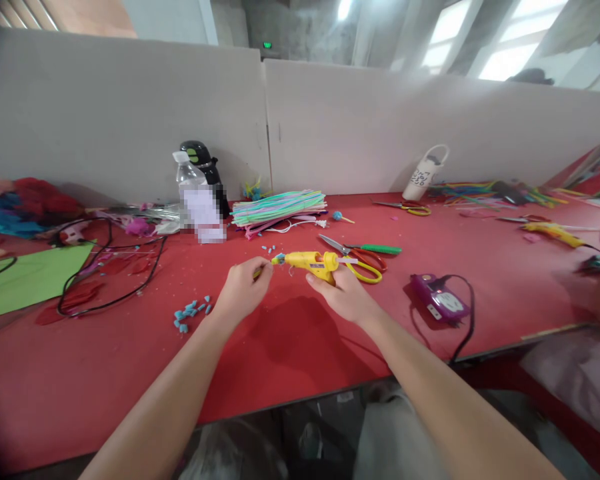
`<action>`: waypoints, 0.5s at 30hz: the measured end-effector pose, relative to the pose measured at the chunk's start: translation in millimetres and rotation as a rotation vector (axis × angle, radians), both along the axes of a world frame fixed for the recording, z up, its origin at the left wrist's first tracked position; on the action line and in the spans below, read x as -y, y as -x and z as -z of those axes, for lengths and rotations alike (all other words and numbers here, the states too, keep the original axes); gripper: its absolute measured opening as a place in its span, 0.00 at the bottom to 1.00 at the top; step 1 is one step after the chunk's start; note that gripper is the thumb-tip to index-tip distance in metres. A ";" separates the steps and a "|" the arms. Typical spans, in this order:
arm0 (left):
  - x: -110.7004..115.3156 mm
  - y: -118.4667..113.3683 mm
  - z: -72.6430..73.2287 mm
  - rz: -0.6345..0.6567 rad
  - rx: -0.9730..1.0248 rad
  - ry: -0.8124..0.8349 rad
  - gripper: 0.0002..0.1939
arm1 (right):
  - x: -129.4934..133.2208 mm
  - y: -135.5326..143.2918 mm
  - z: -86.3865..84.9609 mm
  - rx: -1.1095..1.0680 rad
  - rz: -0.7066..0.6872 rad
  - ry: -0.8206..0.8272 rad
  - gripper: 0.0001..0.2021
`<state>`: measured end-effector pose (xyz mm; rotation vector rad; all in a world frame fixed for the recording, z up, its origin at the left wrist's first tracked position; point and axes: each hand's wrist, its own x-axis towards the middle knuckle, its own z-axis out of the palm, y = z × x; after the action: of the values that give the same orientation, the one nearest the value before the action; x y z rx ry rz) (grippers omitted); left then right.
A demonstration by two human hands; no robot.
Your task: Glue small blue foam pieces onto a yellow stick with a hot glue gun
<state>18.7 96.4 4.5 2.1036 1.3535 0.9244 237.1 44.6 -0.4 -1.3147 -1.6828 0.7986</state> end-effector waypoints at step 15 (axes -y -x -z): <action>1.3 0.4 -0.9 0.021 0.025 -0.020 0.10 | -3.8 -10.0 2.4 0.033 0.062 0.014 0.16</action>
<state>18.3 95.1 5.4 2.1099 1.3122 0.9561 247.1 48.3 -2.8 -1.3901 -1.6559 0.7576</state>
